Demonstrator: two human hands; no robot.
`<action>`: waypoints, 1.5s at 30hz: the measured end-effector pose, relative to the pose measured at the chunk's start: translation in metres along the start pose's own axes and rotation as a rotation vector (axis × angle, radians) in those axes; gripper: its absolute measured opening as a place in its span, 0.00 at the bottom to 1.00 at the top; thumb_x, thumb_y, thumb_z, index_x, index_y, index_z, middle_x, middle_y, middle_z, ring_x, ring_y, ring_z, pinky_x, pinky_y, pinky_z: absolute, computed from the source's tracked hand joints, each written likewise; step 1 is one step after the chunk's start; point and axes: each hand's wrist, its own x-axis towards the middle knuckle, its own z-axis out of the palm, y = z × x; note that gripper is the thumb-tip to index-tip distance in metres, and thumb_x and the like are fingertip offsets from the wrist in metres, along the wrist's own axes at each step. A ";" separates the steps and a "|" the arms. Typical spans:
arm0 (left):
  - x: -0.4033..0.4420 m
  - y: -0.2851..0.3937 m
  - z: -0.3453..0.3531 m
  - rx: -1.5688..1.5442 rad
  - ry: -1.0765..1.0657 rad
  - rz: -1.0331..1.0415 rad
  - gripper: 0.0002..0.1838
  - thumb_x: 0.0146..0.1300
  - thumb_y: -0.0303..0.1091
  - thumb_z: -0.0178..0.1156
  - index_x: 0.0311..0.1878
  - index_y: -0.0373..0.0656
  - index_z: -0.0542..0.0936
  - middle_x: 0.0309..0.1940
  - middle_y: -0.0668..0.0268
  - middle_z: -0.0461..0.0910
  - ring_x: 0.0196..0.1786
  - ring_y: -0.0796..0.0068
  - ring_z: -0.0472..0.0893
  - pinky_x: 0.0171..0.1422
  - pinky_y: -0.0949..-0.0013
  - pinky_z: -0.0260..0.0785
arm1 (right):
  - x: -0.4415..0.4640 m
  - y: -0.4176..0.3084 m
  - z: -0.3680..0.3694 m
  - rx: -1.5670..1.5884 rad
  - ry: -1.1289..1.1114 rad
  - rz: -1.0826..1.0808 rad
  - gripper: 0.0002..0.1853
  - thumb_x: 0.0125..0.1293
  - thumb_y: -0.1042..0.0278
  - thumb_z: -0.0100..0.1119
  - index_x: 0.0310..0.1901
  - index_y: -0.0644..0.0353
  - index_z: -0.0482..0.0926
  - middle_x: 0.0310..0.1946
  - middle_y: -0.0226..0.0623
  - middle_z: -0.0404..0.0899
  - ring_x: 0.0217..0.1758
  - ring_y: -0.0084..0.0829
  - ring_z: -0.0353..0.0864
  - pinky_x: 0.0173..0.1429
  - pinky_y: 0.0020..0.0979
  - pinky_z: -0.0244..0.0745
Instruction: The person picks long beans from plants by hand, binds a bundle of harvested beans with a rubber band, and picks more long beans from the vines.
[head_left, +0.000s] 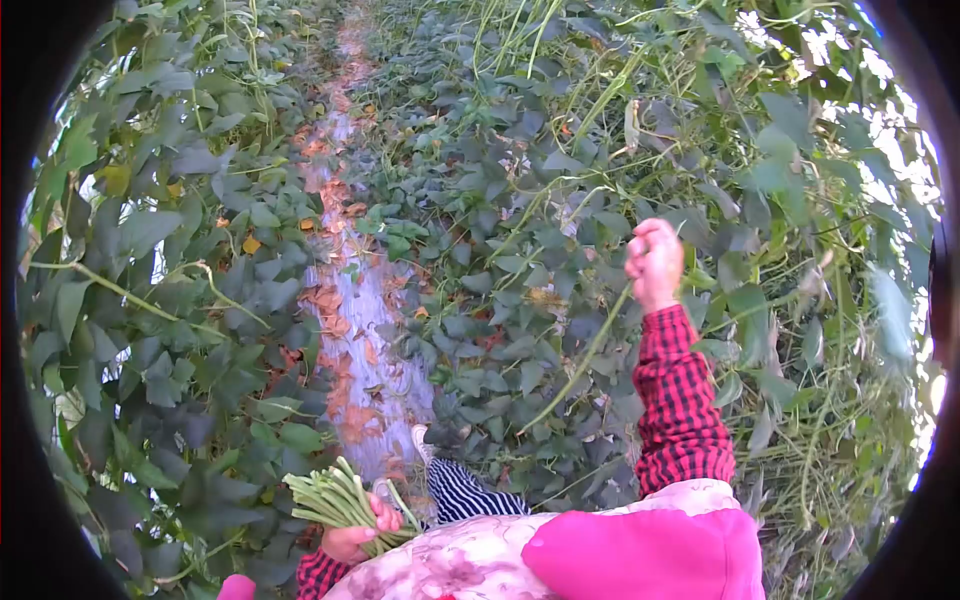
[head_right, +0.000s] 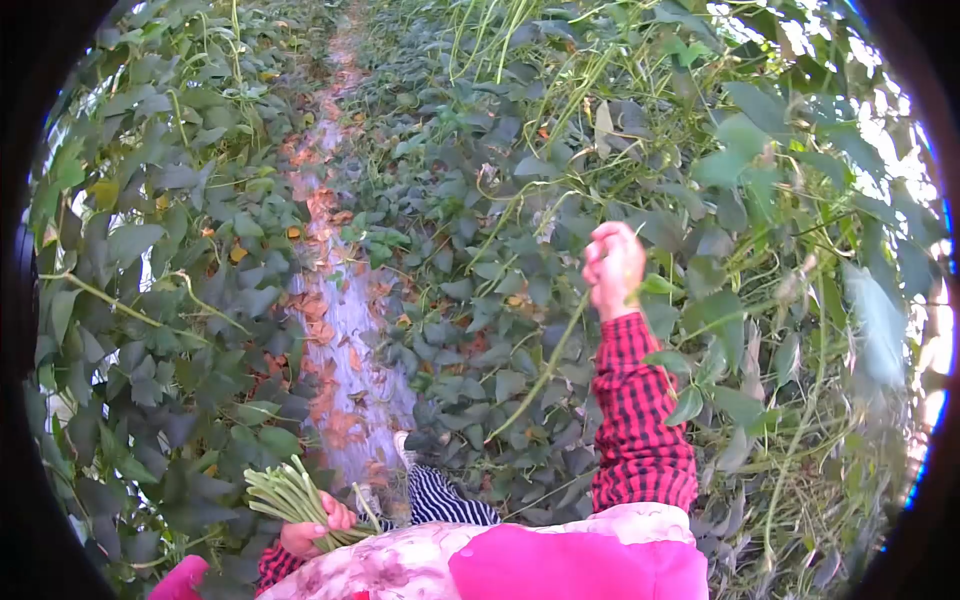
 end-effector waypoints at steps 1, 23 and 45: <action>0.008 0.001 0.000 -0.007 0.016 0.003 0.17 0.42 0.28 0.59 0.39 0.41 0.68 0.26 0.65 0.72 0.36 0.65 0.72 0.51 0.57 0.60 | 0.016 0.029 -0.003 0.005 -0.015 0.061 0.13 0.62 0.71 0.43 0.49 0.56 0.68 0.14 0.25 0.62 0.12 0.14 0.55 0.13 0.18 0.49; 0.076 -0.024 -0.004 -0.045 0.203 -0.094 0.18 0.41 0.31 0.61 0.37 0.41 0.68 0.26 0.65 0.70 0.34 0.67 0.70 0.47 0.62 0.60 | 0.088 0.164 -0.010 -0.210 -0.080 0.107 0.12 0.67 0.68 0.40 0.47 0.64 0.69 0.33 0.29 0.73 0.19 0.11 0.57 0.18 0.15 0.54; 0.035 -0.041 -0.090 0.006 0.526 -0.065 0.18 0.45 0.28 0.59 0.43 0.35 0.72 0.32 0.64 0.74 0.36 0.74 0.74 0.41 0.71 0.67 | -0.288 0.196 0.145 0.188 -1.055 0.896 0.13 0.67 0.62 0.44 0.46 0.62 0.68 0.30 0.26 0.66 0.35 0.18 0.65 0.40 0.20 0.63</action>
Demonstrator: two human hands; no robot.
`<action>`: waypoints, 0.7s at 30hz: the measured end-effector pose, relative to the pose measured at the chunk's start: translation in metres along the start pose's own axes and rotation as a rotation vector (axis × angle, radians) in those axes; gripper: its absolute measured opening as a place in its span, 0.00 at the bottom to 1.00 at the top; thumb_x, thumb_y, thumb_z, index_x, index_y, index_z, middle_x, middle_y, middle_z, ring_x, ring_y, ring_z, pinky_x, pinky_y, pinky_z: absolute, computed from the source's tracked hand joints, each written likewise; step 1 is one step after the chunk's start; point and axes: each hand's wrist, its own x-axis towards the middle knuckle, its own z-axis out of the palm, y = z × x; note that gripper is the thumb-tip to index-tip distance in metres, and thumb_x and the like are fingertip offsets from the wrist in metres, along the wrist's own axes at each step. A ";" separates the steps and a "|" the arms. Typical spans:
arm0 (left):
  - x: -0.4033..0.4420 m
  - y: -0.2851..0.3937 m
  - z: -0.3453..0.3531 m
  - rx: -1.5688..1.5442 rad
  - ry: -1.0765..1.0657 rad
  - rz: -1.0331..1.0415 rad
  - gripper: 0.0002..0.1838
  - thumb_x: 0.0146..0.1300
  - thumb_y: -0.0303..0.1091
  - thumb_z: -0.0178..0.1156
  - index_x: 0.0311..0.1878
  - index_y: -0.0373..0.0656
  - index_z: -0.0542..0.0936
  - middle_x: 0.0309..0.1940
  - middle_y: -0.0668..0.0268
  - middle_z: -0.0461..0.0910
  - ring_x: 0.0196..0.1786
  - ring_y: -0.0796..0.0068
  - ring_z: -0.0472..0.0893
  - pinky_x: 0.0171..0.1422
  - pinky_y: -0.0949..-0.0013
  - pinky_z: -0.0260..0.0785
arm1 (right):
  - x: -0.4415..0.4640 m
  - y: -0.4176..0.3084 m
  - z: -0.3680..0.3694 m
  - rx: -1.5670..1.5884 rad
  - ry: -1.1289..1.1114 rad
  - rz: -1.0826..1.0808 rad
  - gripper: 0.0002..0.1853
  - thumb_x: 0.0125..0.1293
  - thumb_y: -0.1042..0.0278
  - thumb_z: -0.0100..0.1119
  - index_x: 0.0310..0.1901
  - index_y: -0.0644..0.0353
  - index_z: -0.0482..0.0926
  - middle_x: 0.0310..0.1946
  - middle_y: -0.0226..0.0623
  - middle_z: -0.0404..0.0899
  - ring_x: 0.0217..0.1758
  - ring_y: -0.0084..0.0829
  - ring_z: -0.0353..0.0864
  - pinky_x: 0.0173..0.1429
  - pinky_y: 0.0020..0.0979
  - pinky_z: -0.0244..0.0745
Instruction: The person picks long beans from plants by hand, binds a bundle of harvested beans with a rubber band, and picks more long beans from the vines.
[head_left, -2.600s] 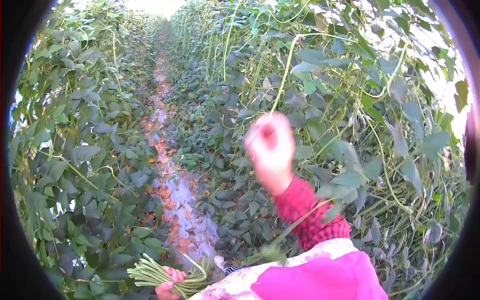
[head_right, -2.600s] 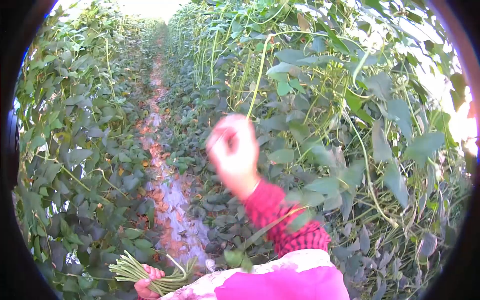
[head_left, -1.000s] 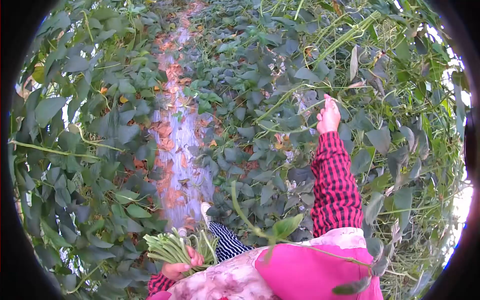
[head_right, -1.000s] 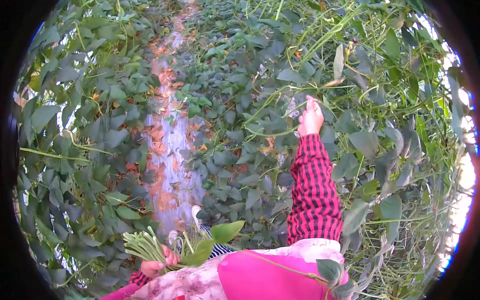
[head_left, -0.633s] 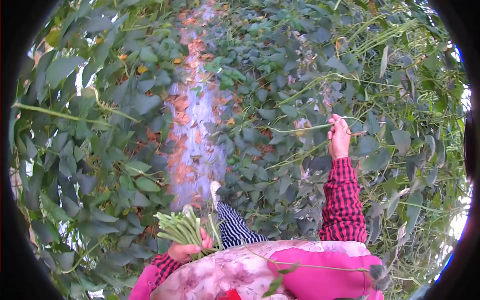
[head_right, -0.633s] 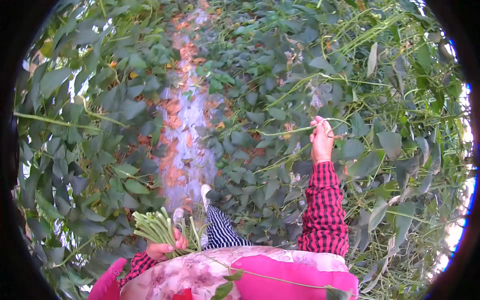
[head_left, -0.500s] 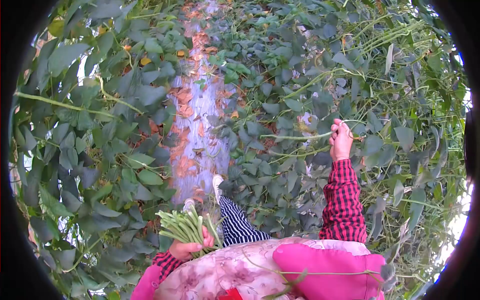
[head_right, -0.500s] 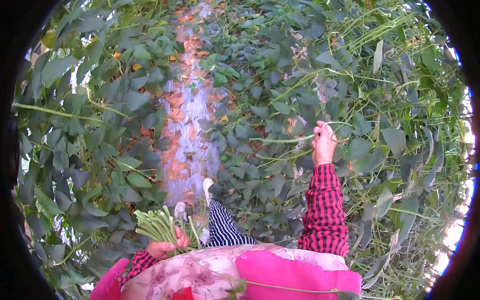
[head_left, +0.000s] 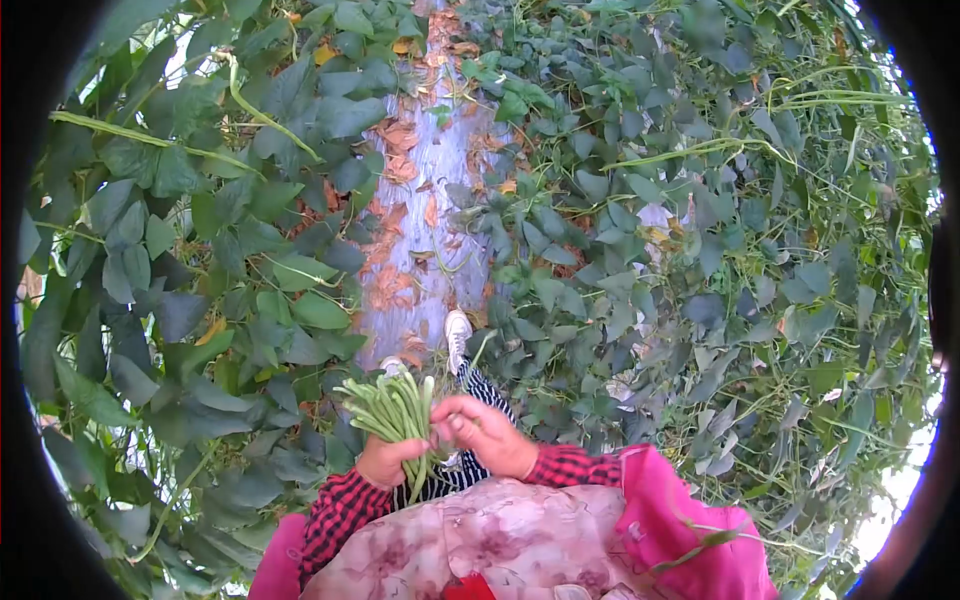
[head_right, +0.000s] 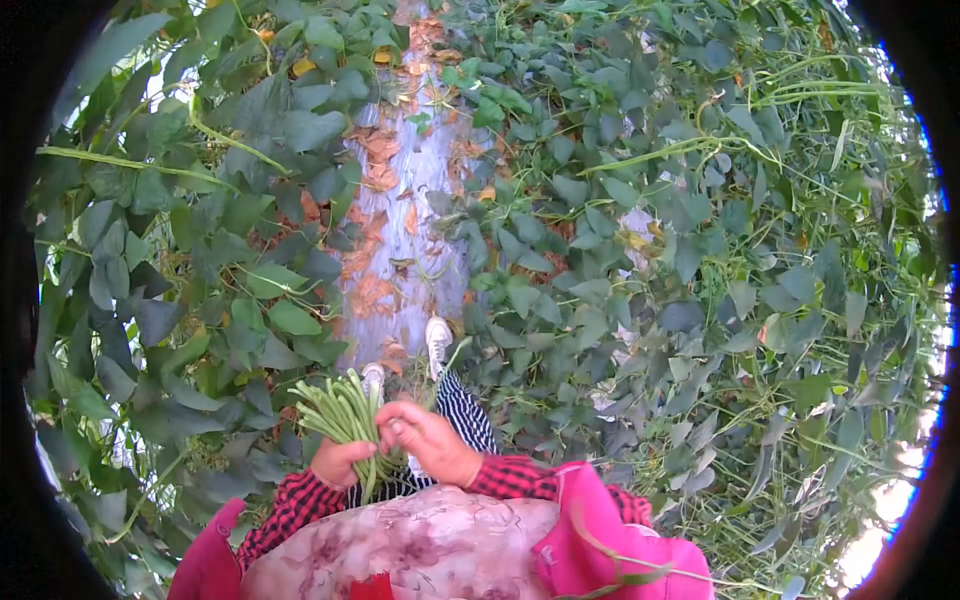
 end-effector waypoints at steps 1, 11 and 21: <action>0.001 -0.001 -0.009 -0.004 -0.055 -0.002 0.20 0.45 0.25 0.59 0.45 0.36 0.71 0.35 0.65 0.75 0.38 0.74 0.74 0.43 0.70 0.68 | 0.004 0.012 0.007 -0.039 0.026 -0.030 0.12 0.67 0.62 0.44 0.44 0.61 0.68 0.30 0.26 0.66 0.34 0.18 0.65 0.40 0.20 0.63; 0.016 -0.018 -0.037 0.015 0.144 -0.281 0.24 0.43 0.17 0.58 0.47 0.39 0.69 0.39 0.69 0.73 0.41 0.76 0.75 0.44 0.72 0.69 | 0.057 0.078 -0.010 -0.590 0.210 -0.297 0.08 0.66 0.68 0.44 0.35 0.64 0.68 0.29 0.37 0.66 0.34 0.32 0.67 0.41 0.28 0.63; 0.013 -0.060 -0.061 0.061 0.129 -0.495 0.17 0.45 0.26 0.63 0.41 0.37 0.74 0.34 0.65 0.77 0.39 0.73 0.76 0.45 0.70 0.68 | 0.106 0.168 -0.187 -0.185 0.428 0.163 0.10 0.64 0.69 0.48 0.44 0.62 0.73 0.35 0.25 0.73 0.38 0.18 0.70 0.43 0.23 0.67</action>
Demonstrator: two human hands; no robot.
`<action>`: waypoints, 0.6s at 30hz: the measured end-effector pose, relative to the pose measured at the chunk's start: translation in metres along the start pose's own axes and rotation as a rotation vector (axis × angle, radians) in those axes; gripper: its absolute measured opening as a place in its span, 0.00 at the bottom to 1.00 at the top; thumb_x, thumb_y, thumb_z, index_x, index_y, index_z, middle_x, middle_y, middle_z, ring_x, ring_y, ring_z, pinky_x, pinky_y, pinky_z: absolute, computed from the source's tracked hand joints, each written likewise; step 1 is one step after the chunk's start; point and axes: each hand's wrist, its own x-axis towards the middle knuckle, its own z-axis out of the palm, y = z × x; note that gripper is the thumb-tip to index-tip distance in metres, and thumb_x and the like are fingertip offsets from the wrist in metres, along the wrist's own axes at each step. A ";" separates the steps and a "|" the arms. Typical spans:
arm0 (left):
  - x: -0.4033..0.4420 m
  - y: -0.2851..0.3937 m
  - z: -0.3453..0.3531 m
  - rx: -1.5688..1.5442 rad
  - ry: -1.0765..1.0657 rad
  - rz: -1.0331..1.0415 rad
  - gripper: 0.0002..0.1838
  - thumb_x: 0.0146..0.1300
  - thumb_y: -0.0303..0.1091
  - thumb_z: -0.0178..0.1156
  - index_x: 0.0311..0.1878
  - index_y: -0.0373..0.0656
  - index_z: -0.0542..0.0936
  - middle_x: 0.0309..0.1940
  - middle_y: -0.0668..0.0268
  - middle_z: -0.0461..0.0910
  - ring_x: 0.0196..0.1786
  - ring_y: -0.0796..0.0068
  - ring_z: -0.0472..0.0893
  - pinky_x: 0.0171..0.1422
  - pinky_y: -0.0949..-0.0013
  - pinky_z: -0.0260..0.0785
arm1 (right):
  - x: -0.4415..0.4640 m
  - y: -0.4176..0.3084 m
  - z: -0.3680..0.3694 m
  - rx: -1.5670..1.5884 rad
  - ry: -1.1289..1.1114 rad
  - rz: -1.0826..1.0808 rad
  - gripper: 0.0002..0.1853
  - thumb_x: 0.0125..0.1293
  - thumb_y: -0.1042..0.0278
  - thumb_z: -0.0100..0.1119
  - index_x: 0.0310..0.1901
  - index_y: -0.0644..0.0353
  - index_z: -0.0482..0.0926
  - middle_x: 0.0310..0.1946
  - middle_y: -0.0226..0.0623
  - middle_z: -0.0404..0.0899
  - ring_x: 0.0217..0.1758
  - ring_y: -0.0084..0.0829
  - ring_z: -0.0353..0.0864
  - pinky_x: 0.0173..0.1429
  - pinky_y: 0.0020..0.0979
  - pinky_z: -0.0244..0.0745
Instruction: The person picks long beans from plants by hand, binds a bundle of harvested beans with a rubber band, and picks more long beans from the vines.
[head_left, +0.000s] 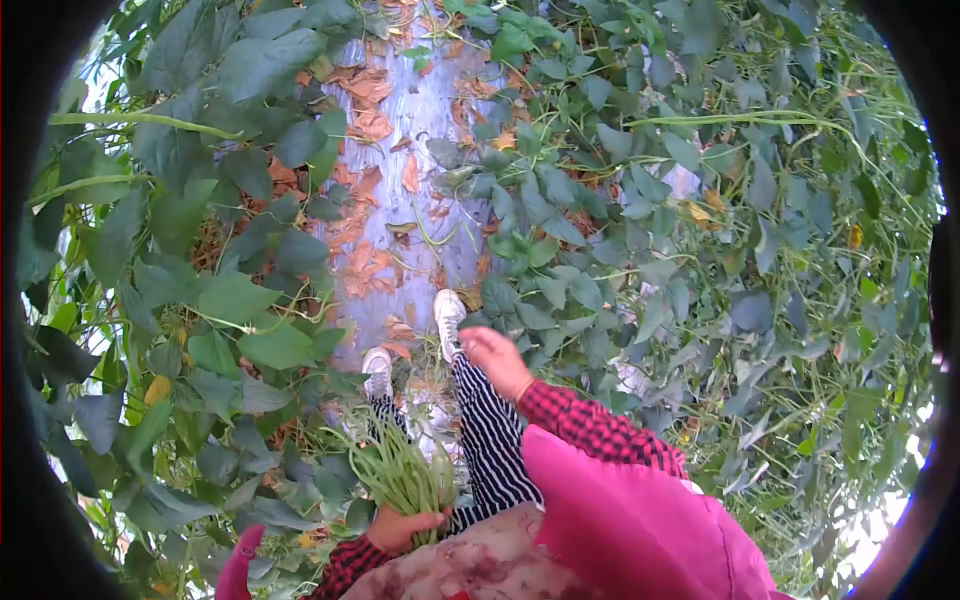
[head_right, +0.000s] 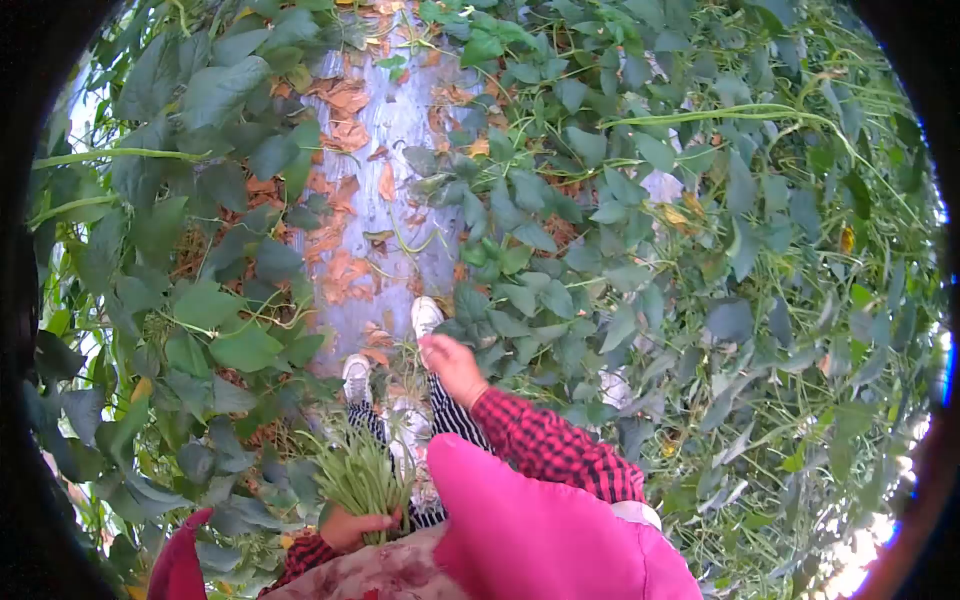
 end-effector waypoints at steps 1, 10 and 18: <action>0.002 -0.005 -0.005 -0.002 0.010 0.003 0.17 0.45 0.26 0.63 0.41 0.37 0.74 0.34 0.65 0.77 0.39 0.73 0.76 0.45 0.70 0.68 | 0.022 0.012 -0.011 0.030 0.066 0.011 0.11 0.63 0.70 0.48 0.45 0.61 0.73 0.36 0.25 0.74 0.38 0.18 0.70 0.43 0.23 0.67; 0.019 -0.021 -0.029 -0.038 -0.036 -0.215 0.19 0.46 0.23 0.59 0.45 0.38 0.71 0.37 0.64 0.75 0.43 0.73 0.74 0.49 0.70 0.66 | 0.236 0.096 -0.045 -0.091 0.593 0.051 0.20 0.60 0.70 0.51 0.55 0.60 0.66 0.25 0.36 0.77 0.21 0.26 0.74 0.27 0.24 0.71; 0.040 -0.014 -0.027 -0.025 0.001 -0.273 0.20 0.46 0.22 0.59 0.46 0.38 0.71 0.38 0.64 0.75 0.44 0.72 0.74 0.50 0.69 0.66 | 0.292 0.082 -0.081 0.401 0.357 0.479 0.29 0.64 0.41 0.39 0.48 0.64 0.67 0.23 0.39 0.74 0.19 0.32 0.75 0.24 0.36 0.74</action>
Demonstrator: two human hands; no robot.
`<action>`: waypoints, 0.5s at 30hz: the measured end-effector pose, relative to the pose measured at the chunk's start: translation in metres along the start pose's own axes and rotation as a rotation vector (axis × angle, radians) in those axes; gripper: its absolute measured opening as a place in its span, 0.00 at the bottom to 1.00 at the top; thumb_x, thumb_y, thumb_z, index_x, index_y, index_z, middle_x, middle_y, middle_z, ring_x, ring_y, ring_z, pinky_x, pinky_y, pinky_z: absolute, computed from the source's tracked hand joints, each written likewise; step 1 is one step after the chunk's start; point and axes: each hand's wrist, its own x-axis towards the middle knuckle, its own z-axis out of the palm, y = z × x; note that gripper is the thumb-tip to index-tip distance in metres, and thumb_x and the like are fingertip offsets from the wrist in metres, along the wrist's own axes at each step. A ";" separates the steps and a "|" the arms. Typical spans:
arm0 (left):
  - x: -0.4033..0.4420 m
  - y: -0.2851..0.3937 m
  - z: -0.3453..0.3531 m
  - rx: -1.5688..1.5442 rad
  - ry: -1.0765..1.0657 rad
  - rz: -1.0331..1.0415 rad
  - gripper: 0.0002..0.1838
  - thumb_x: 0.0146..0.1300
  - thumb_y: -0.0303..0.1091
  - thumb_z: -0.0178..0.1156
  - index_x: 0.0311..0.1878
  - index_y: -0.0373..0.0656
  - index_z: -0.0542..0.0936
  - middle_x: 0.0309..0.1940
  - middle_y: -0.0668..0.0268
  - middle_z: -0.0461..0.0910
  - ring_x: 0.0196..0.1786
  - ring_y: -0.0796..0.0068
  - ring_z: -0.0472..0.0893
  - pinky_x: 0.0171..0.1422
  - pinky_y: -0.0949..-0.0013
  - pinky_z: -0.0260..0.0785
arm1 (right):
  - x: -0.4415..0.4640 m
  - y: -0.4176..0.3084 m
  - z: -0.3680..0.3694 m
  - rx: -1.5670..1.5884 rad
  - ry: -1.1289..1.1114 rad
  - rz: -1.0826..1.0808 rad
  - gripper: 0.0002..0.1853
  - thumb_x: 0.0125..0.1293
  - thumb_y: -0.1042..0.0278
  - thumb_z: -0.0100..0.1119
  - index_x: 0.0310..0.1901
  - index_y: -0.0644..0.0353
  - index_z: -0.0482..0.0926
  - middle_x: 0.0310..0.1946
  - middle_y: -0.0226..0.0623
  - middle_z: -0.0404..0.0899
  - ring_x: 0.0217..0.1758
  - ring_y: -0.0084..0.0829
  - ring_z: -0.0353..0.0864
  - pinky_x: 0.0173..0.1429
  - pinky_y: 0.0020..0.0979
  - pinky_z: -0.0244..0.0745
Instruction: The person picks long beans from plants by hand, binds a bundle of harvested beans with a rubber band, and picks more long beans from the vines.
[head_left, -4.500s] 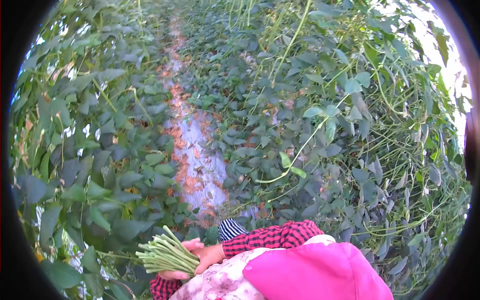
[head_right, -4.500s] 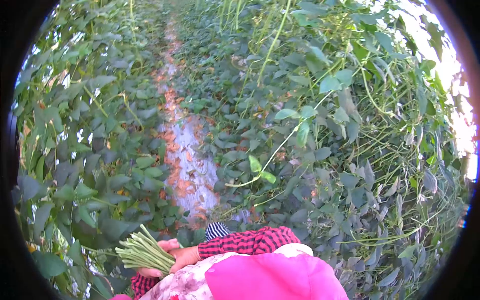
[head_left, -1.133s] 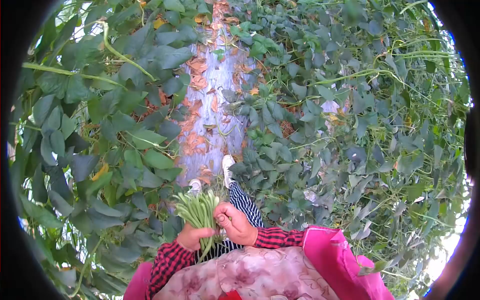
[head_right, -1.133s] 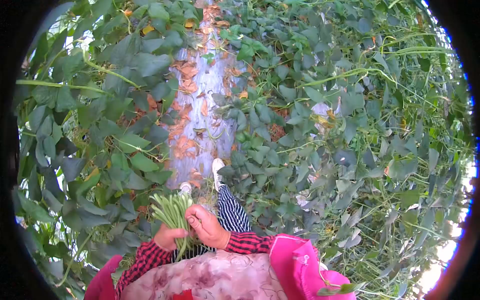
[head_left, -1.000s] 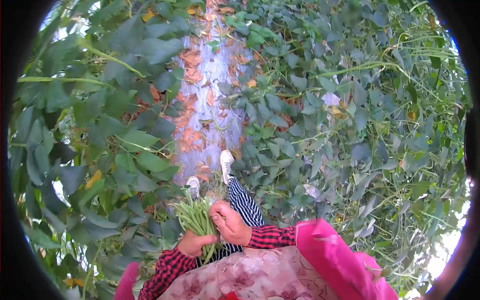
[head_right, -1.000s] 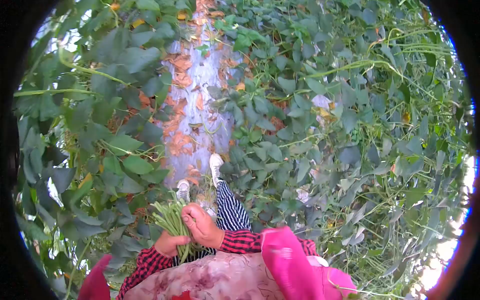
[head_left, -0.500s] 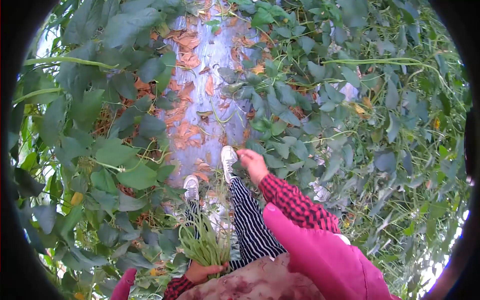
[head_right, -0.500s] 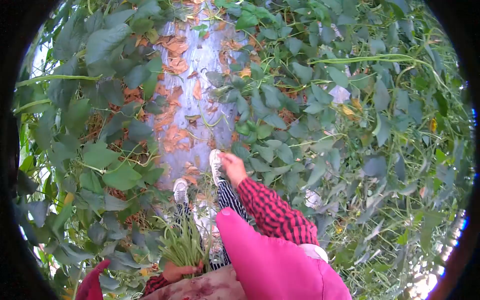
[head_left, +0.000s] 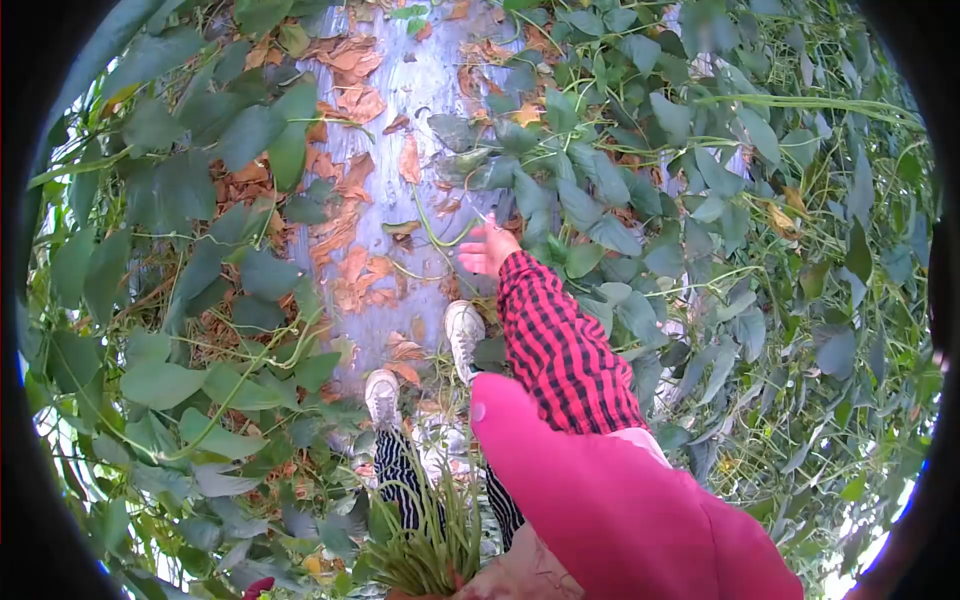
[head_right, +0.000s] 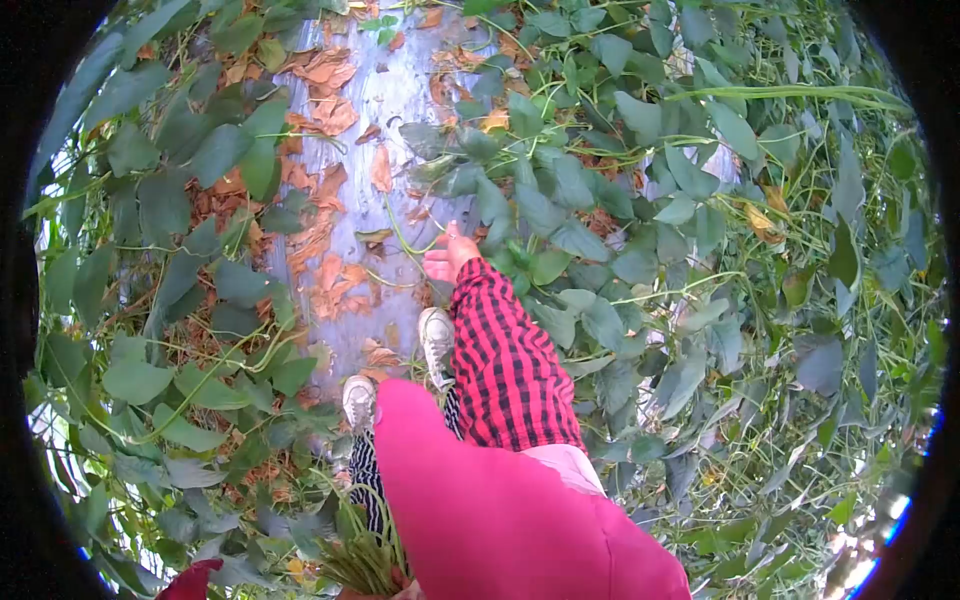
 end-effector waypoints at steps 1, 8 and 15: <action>0.000 0.000 0.001 0.002 0.001 -0.004 0.20 0.46 0.22 0.59 0.46 0.38 0.71 0.39 0.64 0.75 0.44 0.72 0.74 0.50 0.69 0.66 | 0.001 0.001 -0.002 -0.049 -0.020 0.059 0.28 0.64 0.42 0.40 0.43 0.66 0.70 0.22 0.39 0.74 0.19 0.33 0.75 0.24 0.36 0.75; -0.007 -0.004 0.015 0.019 -0.029 0.060 0.21 0.46 0.21 0.58 0.47 0.39 0.70 0.40 0.64 0.75 0.45 0.72 0.74 0.51 0.69 0.65 | -0.022 0.049 -0.062 -0.607 0.005 -0.240 0.16 0.62 0.63 0.51 0.48 0.64 0.69 0.24 0.38 0.73 0.25 0.30 0.76 0.23 0.33 0.75; 0.005 -0.007 0.009 -0.009 -0.012 0.091 0.22 0.46 0.21 0.58 0.48 0.39 0.70 0.41 0.64 0.74 0.46 0.72 0.73 0.52 0.69 0.65 | 0.007 0.004 -0.014 -0.004 -0.121 0.035 0.28 0.66 0.50 0.39 0.63 0.43 0.43 0.38 0.50 0.74 0.36 0.41 0.78 0.37 0.40 0.76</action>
